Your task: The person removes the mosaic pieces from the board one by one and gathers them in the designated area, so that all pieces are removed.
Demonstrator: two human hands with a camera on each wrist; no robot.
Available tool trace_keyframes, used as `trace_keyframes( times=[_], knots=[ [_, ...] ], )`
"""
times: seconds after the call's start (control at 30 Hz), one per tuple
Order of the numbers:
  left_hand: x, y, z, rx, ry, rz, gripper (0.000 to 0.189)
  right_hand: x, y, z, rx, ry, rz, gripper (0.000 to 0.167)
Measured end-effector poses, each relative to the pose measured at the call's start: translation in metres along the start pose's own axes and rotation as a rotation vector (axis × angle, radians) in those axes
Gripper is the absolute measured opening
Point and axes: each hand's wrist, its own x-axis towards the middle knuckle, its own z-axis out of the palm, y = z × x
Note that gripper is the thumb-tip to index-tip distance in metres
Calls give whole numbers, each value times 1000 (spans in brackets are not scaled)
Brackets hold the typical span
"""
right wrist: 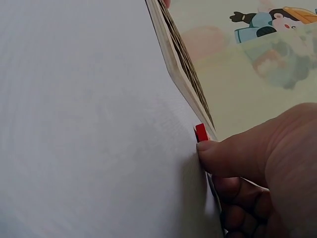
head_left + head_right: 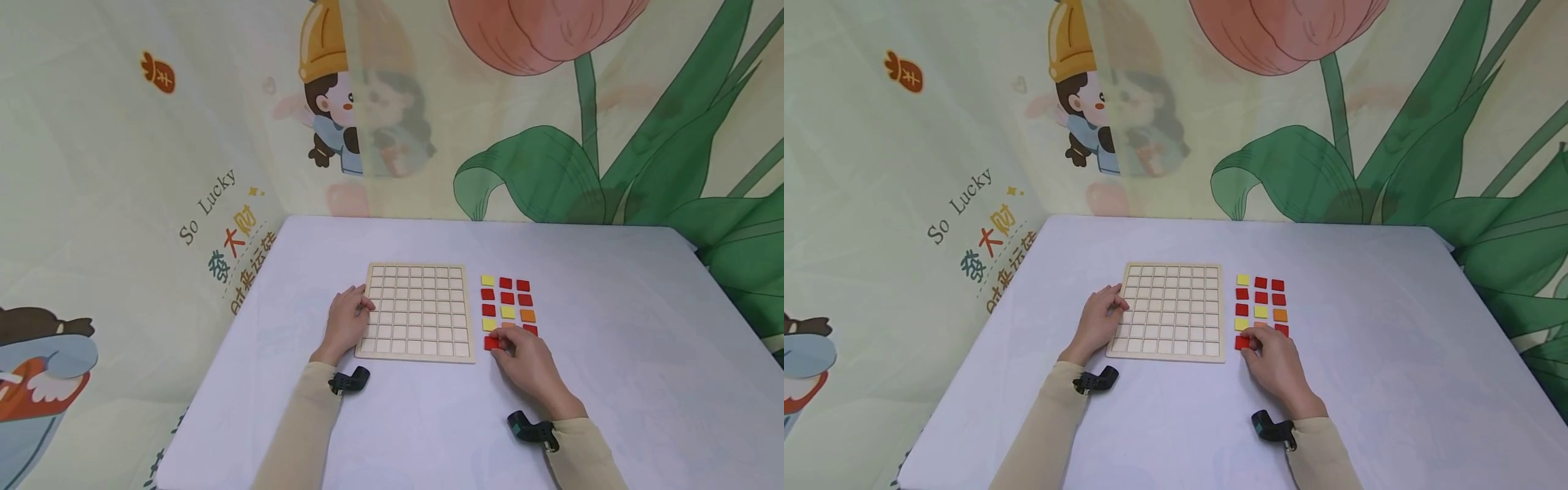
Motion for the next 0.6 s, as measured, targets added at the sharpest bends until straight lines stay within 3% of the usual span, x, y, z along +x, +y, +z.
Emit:
trace_keyframes(
  times=[0.3,0.6],
  knots=[
    [-1,1,0,4,-4,-7,15,0,0,0,25,1,23,33],
    [-2,-1,1,-3,11,4,16,0,1,2,56,53,23,35]
  ],
)
